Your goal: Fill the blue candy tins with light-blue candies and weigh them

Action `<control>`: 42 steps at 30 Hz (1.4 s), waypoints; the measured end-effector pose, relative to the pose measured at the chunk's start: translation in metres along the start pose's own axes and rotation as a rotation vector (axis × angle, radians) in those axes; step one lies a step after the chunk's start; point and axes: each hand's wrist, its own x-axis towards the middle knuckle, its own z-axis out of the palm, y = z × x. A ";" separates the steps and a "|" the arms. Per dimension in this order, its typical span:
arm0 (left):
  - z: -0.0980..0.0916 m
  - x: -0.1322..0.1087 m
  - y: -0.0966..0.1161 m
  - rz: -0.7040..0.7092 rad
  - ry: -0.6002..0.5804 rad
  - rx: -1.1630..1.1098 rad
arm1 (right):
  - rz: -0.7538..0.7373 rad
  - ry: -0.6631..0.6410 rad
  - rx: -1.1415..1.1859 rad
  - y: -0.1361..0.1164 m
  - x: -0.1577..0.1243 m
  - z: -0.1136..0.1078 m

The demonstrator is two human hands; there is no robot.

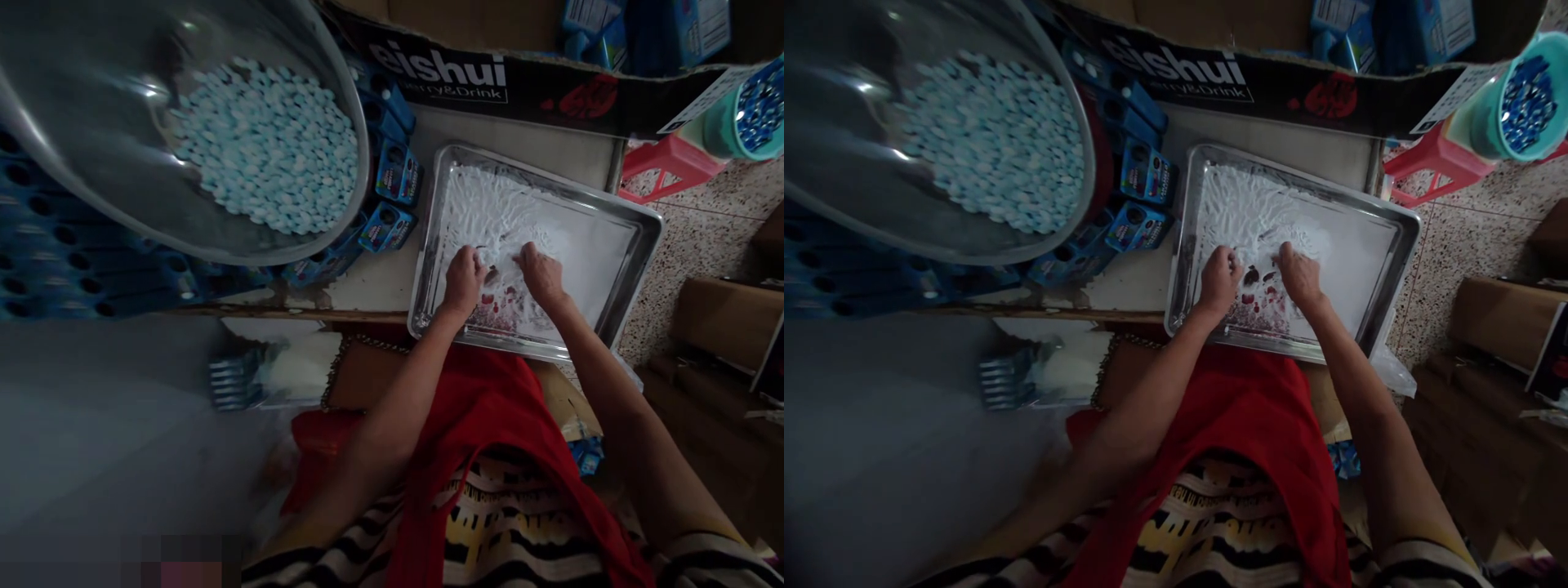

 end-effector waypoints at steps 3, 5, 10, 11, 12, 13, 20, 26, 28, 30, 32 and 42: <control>-0.021 0.005 -0.002 -0.187 0.066 -0.413 | 0.025 0.076 0.213 0.002 -0.003 -0.002; -0.036 0.009 -0.002 -0.315 -0.019 -0.722 | 0.057 0.122 0.603 0.009 -0.011 -0.008; -0.049 0.023 0.007 -0.386 -0.203 -0.864 | 0.067 -0.084 1.206 0.012 -0.028 -0.017; -0.046 0.025 0.010 -0.345 -0.194 -0.748 | 0.053 -0.086 1.148 0.007 -0.027 -0.015; -0.042 0.026 0.013 -0.295 -0.173 -0.605 | 0.024 -0.066 1.040 0.000 -0.024 -0.013; -0.037 0.026 0.016 -0.246 -0.140 -0.449 | -0.021 -0.036 0.894 -0.008 -0.020 -0.010; -0.011 0.013 0.028 -0.064 -0.098 0.189 | -0.243 -0.079 0.023 -0.041 0.008 -0.003; -0.010 0.018 0.029 -0.070 -0.168 0.243 | -0.027 0.172 0.846 -0.008 -0.003 -0.008; -0.009 0.020 0.028 -0.055 -0.175 0.239 | 0.069 0.172 1.246 0.005 -0.011 -0.016; -0.010 0.022 0.026 -0.028 -0.167 0.194 | 0.139 0.087 1.501 0.015 -0.017 -0.022; -0.013 0.024 0.023 -0.027 -0.120 0.086 | 0.165 0.003 1.577 0.017 -0.019 -0.024; -0.042 0.021 0.019 -0.405 -0.226 -0.901 | -0.069 0.098 0.441 -0.003 0.009 0.004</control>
